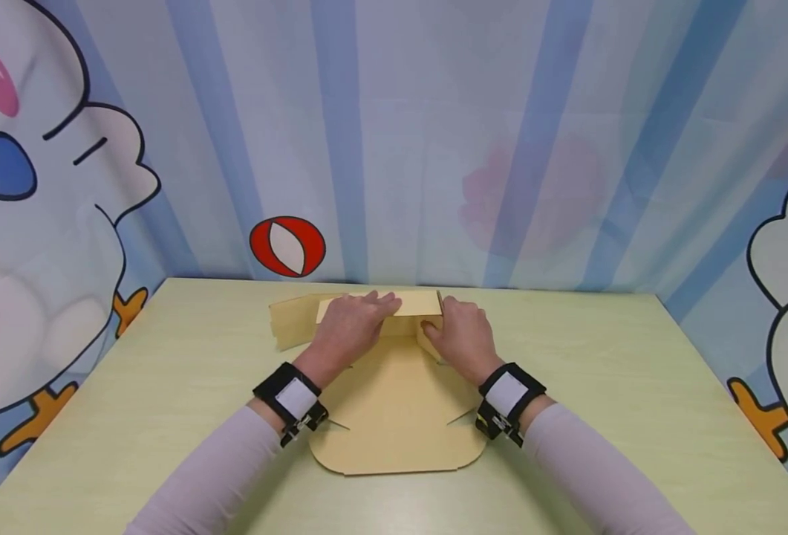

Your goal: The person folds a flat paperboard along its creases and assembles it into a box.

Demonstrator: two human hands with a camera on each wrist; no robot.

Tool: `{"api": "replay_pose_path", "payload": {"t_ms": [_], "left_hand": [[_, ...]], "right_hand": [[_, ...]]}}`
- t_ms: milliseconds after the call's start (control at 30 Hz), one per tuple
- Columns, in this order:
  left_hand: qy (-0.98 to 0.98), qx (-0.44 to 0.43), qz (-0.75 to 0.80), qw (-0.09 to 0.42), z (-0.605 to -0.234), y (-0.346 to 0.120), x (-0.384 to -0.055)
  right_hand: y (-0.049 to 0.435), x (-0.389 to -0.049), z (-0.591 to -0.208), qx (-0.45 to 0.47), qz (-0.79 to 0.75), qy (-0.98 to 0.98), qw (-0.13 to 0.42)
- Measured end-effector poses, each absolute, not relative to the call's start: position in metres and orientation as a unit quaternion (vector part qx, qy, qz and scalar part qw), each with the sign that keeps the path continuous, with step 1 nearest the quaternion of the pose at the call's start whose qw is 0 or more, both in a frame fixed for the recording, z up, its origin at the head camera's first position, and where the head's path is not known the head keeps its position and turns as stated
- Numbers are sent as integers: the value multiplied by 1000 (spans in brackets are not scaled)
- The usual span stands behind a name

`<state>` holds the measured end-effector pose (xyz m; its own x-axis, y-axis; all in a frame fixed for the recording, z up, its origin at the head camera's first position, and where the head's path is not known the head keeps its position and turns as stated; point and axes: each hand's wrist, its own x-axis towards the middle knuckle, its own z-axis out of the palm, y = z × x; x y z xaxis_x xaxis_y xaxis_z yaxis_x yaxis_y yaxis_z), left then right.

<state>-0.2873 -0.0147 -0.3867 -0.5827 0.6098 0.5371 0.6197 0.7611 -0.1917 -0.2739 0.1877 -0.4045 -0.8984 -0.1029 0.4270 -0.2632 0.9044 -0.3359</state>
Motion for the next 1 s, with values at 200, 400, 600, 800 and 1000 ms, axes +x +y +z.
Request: {"api": "replay_pose_path", "payload": {"t_ms": [200, 400, 600, 800, 1000], "left_hand": [[-887, -350, -4, 303, -387, -14, -286], [-887, -349, -2, 304, -386, -14, -286], [-888, -348, 1, 300, -386, -14, -285], [-889, -344, 2, 301, -385, -14, -285], [-888, -348, -4, 302, -385, -12, -285]], "right_hand": [[188, -276, -407, 82, 190, -957, 202], [185, -280, -411, 79, 175, -954, 229], [182, -282, -414, 69, 172, -953, 239], [181, -284, -416, 65, 167, -950, 257], [182, -284, -416, 62, 165, -950, 257]]}}
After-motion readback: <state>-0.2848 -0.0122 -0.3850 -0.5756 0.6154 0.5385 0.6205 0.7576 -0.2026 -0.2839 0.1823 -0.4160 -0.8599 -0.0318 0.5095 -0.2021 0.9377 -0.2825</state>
